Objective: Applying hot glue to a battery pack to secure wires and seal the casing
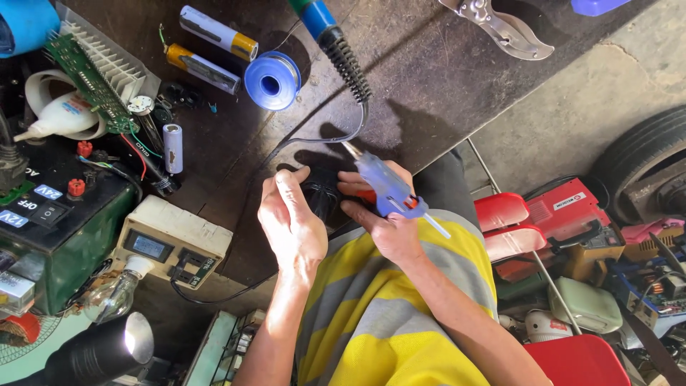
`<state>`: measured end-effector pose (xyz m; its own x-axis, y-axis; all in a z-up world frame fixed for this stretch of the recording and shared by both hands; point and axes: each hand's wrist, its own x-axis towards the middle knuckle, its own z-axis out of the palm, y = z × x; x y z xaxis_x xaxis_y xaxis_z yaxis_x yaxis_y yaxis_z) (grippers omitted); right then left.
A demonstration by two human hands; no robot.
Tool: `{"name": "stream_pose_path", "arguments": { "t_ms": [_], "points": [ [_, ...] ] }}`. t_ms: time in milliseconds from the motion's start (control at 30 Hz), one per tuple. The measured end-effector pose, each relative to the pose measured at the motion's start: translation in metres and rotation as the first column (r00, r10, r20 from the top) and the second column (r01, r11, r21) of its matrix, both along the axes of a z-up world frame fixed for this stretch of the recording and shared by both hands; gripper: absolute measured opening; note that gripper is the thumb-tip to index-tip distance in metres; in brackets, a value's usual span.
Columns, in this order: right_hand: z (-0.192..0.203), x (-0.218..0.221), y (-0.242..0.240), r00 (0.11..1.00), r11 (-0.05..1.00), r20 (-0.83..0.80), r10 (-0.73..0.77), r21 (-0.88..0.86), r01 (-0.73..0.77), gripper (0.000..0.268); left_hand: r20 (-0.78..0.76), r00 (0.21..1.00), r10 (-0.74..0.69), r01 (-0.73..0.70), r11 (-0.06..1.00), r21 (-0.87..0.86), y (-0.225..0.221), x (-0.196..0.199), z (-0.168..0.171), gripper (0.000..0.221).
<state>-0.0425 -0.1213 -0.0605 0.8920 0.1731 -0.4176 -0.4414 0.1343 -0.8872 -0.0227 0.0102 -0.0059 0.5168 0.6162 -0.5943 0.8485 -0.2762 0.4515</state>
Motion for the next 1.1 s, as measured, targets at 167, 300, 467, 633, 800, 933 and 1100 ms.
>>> {"name": "stream_pose_path", "arguments": {
  "t_ms": [167,300,467,633,800,933,1100],
  "points": [
    [-0.029,-0.031,-0.013,0.971,0.995,-0.234,-0.044,0.078,0.064,0.051,0.014,1.0,0.009,-0.009,1.0,0.001,-0.001,0.003,0.002,0.06],
    [-0.017,-0.004,-0.016,0.996,0.999,-0.091,-0.023,-0.027,0.021,0.017,0.019,1.0,0.006,-0.006,1.0,-0.001,-0.001,0.003,0.004,0.062],
    [-0.027,-0.006,-0.01,0.996,0.998,-0.061,-0.06,0.015,0.061,0.04,0.032,0.999,0.03,-0.031,0.999,0.009,-0.002,-0.001,0.002,0.065],
    [-0.031,-0.019,-0.001,0.995,0.995,-0.046,-0.087,0.038,0.089,0.049,0.021,1.0,0.02,-0.02,1.0,0.013,-0.003,-0.001,0.004,0.065],
    [-0.011,-0.017,0.003,0.997,0.998,-0.055,-0.061,-0.001,0.061,0.041,0.025,0.999,-0.025,0.026,1.0,-0.014,0.003,-0.008,-0.001,0.063],
    [-0.02,-0.029,-0.033,0.997,0.999,-0.073,-0.035,-0.003,0.035,0.014,0.058,0.976,-0.21,0.21,0.978,-0.005,0.01,0.004,0.004,0.054],
    [-0.01,-0.026,-0.07,0.948,0.991,-0.3,-0.11,-0.1,0.083,0.012,0.013,0.882,-0.472,0.472,0.882,0.019,0.008,0.014,0.011,0.044]
  ]
}}
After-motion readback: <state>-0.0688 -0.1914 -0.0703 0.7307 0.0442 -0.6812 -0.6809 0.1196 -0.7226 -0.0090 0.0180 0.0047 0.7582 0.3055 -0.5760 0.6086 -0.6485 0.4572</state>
